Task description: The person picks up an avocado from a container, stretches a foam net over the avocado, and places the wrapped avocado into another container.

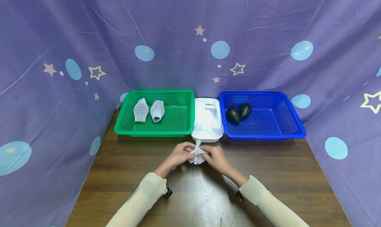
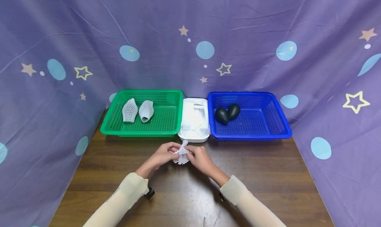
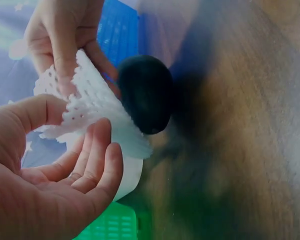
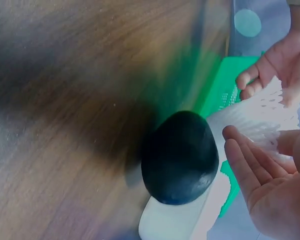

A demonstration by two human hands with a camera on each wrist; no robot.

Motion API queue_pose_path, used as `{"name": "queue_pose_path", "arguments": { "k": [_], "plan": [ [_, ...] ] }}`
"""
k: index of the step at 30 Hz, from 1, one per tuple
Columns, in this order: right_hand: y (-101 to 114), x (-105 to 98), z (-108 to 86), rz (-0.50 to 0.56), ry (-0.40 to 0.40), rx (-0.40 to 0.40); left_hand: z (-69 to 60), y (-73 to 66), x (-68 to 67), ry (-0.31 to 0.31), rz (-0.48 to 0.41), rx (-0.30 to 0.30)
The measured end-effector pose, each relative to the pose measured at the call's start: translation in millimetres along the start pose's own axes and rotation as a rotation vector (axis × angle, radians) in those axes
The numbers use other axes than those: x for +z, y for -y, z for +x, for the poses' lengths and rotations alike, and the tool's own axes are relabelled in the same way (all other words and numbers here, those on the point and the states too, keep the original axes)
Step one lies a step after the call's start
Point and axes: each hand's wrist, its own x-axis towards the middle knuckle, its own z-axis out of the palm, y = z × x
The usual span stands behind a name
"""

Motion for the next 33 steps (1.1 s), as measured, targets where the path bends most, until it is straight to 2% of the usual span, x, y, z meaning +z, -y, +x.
{"name": "queue_pose_path", "arguments": {
  "k": [5,9,16,22,26,30,33],
  "plan": [
    [-7,-7,0.7,0.005,-0.075,0.01,2.7,0.9,-9.4,-0.069,0.001,-0.017],
    [-12,-14,1.0,0.007,-0.118,0.014,1.4,2.9,-19.5,-0.093,0.005,-0.027],
    [-17,-22,1.0,0.039,-0.126,0.097,-1.5,5.8,-30.9,-0.118,-0.002,-0.023],
    [-13,-19,3.3,0.045,-0.097,0.095,1.6,7.2,-24.8,-0.071,-0.01,-0.011],
    [-9,-14,5.0,0.042,-0.074,0.079,4.1,5.0,-16.3,-0.073,-0.026,-0.01],
    [-6,-10,5.9,0.019,-0.063,0.061,6.0,-0.2,-8.4,-0.088,-0.064,0.067],
    [-4,-8,6.3,-0.014,-0.085,0.035,7.7,-3.3,-4.5,-0.095,-0.089,0.12]
  ]
}}
